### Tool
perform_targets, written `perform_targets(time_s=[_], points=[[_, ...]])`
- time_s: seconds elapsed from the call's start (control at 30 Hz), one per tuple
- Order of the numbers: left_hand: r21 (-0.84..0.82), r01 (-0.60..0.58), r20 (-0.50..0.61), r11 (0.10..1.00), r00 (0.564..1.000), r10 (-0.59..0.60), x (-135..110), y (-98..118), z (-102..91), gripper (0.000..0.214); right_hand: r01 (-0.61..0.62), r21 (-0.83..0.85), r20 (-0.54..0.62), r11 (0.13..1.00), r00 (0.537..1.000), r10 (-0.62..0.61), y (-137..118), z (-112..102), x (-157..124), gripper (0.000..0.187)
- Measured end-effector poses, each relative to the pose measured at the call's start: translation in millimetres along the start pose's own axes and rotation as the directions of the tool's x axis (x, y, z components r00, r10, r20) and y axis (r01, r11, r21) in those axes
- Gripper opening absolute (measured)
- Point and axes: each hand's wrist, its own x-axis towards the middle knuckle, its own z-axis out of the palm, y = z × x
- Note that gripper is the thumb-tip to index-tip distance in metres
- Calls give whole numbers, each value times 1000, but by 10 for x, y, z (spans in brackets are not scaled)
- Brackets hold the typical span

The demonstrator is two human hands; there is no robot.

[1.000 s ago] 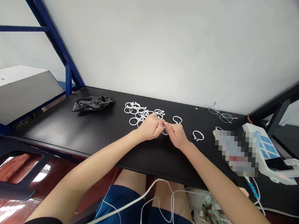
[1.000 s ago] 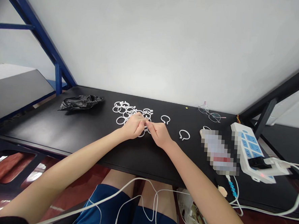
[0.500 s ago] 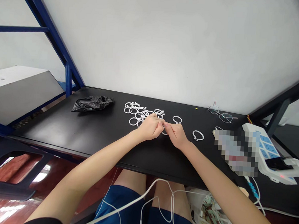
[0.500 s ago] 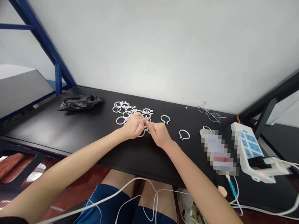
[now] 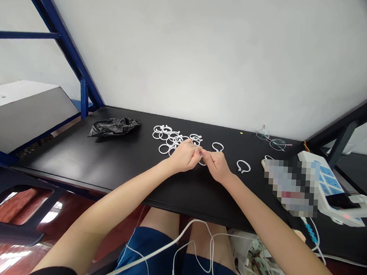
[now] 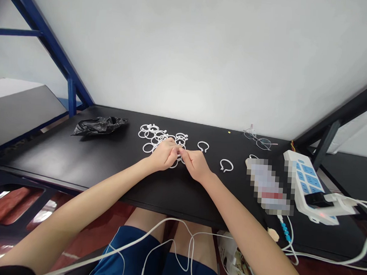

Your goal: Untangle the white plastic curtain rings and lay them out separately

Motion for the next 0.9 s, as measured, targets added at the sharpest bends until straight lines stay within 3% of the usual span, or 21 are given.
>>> perform_targets(time_s=[0.67, 0.8, 0.9], points=[[21, -3, 1, 1000, 1000, 3, -4, -20, 14, 33, -24, 5, 19, 1000, 1000, 24, 9, -20, 8, 45], [38, 7, -16, 999, 1000, -6, -13, -31, 22, 36, -121, -21, -121, 992, 986, 118, 31, -78, 44, 42], [40, 26, -28, 999, 999, -24, -13, -36, 20, 37, -234, -107, -299, 966, 934, 193, 153, -135, 75, 28]])
